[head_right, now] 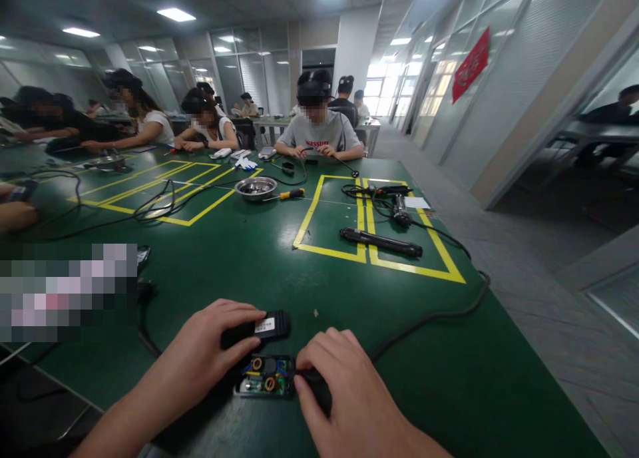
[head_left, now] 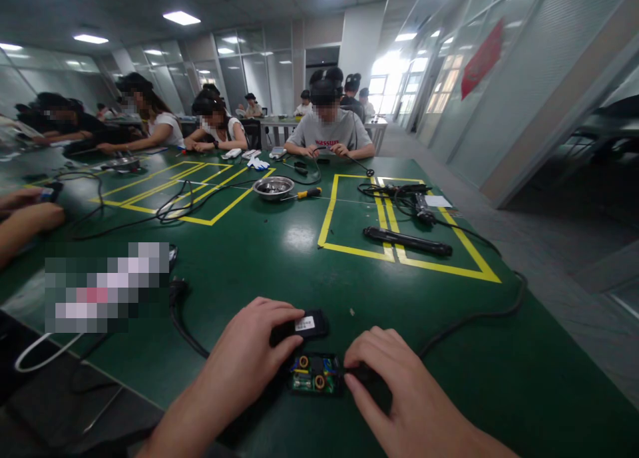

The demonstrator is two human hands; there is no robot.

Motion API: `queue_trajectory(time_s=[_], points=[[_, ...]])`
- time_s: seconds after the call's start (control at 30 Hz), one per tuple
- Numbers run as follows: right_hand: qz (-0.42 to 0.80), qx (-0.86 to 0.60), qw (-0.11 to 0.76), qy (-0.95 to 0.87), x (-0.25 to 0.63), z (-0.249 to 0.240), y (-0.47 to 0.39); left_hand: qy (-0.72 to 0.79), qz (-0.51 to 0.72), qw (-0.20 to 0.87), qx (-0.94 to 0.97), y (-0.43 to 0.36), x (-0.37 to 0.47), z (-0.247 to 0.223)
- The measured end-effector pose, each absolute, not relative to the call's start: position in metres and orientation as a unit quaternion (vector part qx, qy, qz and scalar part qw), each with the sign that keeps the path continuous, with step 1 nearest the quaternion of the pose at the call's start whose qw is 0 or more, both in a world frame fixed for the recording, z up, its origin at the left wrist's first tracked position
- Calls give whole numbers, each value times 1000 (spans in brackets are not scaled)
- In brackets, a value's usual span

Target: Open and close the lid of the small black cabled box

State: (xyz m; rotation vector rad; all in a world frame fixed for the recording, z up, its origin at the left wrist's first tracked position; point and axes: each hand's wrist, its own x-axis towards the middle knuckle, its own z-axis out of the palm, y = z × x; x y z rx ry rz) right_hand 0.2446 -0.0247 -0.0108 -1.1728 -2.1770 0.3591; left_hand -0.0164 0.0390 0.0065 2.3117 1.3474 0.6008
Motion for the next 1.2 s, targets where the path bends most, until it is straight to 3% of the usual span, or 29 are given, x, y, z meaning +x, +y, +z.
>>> queue_trajectory(time_s=[0.13,0.27,0.5,0.7,1.2], points=[[163,-466,347,-797,245,-10,-31,405,279,225,841,20,-30,9],[191,-468,320,-801,246,-9,-31,345,258,260,864,1,-33,12],[229,-488,237,-808,244,-9,-23,352,231,262,868,1,-28,6],[229,-481,234,-814,246,-12,-21,348,239,236,875,-3,-28,0],[223,-481,237,-814,245,-13,-21,368,188,299,860,7,-27,18]])
